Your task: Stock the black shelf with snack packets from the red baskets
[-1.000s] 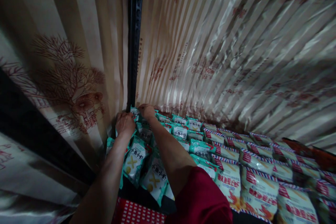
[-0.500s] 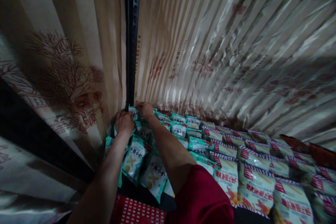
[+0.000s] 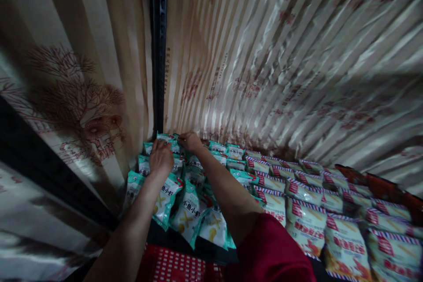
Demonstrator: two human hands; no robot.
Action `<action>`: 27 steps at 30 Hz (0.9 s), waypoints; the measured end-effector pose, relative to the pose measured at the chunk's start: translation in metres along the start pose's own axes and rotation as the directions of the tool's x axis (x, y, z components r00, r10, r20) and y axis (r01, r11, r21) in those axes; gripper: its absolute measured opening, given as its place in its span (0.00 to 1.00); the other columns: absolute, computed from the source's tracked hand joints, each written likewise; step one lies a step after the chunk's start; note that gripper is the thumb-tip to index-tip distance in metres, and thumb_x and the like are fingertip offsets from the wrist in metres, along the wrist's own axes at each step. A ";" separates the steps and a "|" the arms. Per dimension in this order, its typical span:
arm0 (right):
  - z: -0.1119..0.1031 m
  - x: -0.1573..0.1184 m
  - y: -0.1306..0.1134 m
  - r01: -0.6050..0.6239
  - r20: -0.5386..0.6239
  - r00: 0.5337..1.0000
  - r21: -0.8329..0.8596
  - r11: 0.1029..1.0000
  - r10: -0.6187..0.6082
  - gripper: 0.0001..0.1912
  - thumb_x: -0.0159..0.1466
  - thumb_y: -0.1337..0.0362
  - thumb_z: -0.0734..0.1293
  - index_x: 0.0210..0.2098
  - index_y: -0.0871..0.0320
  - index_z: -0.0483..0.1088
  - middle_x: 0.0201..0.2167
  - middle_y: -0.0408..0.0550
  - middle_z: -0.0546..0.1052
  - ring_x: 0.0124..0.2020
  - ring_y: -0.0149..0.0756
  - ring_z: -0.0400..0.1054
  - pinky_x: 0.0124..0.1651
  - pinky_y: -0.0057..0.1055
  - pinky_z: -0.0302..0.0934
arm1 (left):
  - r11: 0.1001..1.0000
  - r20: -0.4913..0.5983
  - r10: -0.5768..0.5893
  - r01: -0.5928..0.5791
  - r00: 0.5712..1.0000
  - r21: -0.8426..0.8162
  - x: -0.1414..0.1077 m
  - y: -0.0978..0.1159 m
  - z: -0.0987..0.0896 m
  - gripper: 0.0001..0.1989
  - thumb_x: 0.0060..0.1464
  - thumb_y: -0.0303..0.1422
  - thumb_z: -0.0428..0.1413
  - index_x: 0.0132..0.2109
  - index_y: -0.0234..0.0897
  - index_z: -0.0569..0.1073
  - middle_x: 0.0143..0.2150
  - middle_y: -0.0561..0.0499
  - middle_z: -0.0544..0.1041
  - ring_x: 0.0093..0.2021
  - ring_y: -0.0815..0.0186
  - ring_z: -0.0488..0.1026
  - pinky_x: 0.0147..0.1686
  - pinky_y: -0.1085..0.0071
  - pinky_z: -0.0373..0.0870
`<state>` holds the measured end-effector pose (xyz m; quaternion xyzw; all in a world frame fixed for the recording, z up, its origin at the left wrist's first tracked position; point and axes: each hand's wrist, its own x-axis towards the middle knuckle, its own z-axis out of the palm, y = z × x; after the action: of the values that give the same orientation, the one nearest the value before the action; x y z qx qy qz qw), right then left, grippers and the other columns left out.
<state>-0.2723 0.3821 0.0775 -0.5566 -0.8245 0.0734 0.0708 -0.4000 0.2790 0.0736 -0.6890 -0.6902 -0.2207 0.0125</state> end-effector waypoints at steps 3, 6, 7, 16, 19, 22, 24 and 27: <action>0.004 0.001 -0.005 -0.032 0.007 0.999 -0.020 0.999 0.032 0.14 0.61 0.66 0.62 0.44 0.53 0.74 0.44 0.46 0.78 0.46 0.34 0.70 0.48 0.24 0.60 | 0.998 0.014 0.060 -0.060 0.998 -0.008 -0.009 0.018 0.002 0.16 0.56 0.26 0.45 0.48 0.30 0.73 0.53 0.41 0.70 0.60 0.56 0.57 0.60 0.63 0.52; 0.008 0.001 -0.010 -0.056 -0.005 0.998 -0.028 0.998 0.055 0.13 0.61 0.65 0.61 0.43 0.53 0.74 0.42 0.47 0.78 0.44 0.35 0.72 0.45 0.25 0.61 | 0.993 0.087 0.115 -0.113 0.990 -0.021 -0.017 0.030 0.005 0.16 0.57 0.25 0.44 0.46 0.30 0.73 0.48 0.41 0.72 0.56 0.56 0.62 0.56 0.63 0.58; 0.009 0.001 -0.012 -0.059 -0.014 0.998 -0.030 0.998 0.058 0.13 0.61 0.64 0.61 0.42 0.53 0.75 0.41 0.47 0.78 0.43 0.35 0.72 0.45 0.26 0.62 | 0.992 0.109 0.126 -0.124 0.986 -0.019 -0.019 0.033 0.007 0.16 0.57 0.25 0.44 0.45 0.30 0.73 0.47 0.40 0.73 0.54 0.56 0.63 0.55 0.63 0.59; 0.006 0.002 -0.002 -0.069 -0.056 0.996 0.027 0.997 0.070 0.15 0.63 0.61 0.59 0.44 0.52 0.73 0.44 0.46 0.77 0.46 0.35 0.70 0.47 0.26 0.61 | 0.984 0.106 0.176 -0.178 0.979 0.013 -0.027 0.035 0.017 0.14 0.57 0.26 0.44 0.43 0.30 0.74 0.44 0.41 0.74 0.52 0.56 0.65 0.54 0.63 0.59; 0.003 0.000 0.012 -0.171 -0.068 0.983 -0.005 0.985 0.170 0.16 0.64 0.63 0.57 0.47 0.51 0.72 0.46 0.46 0.76 0.48 0.35 0.69 0.47 0.27 0.61 | 0.985 0.079 0.172 -0.173 0.982 0.009 -0.028 0.034 0.019 0.15 0.57 0.26 0.44 0.43 0.29 0.74 0.44 0.40 0.74 0.54 0.56 0.64 0.55 0.62 0.58; 0.004 -0.002 0.023 -0.242 -0.055 0.969 -0.071 0.968 0.239 0.17 0.65 0.64 0.56 0.49 0.51 0.71 0.46 0.49 0.76 0.48 0.38 0.69 0.48 0.30 0.61 | 0.985 0.072 0.170 -0.171 0.983 0.008 -0.029 0.033 0.020 0.15 0.58 0.26 0.44 0.43 0.29 0.75 0.46 0.40 0.74 0.54 0.56 0.64 0.55 0.62 0.59; 0.006 -0.002 0.027 -0.264 -0.052 0.964 -0.102 0.959 0.260 0.17 0.64 0.64 0.59 0.49 0.53 0.71 0.45 0.52 0.76 0.49 0.39 0.69 0.50 0.32 0.60 | 0.985 0.063 0.171 -0.171 0.983 0.009 -0.029 0.032 0.021 0.15 0.57 0.27 0.44 0.42 0.29 0.75 0.45 0.41 0.75 0.54 0.55 0.64 0.55 0.62 0.59; 0.008 0.001 0.029 -0.291 -0.050 0.957 -0.110 0.951 0.287 0.17 0.61 0.63 0.61 0.49 0.56 0.71 0.43 0.56 0.77 0.48 0.43 0.69 0.50 0.36 0.60 | 0.984 0.037 0.179 -0.179 0.983 0.006 -0.029 0.031 0.021 0.15 0.57 0.27 0.44 0.42 0.30 0.75 0.44 0.41 0.75 0.54 0.56 0.64 0.55 0.62 0.59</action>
<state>-0.2484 0.3935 0.0637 -0.6755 -0.7358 0.0257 0.0406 -0.3632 0.2568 0.0538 -0.7521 -0.6266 -0.2031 0.0229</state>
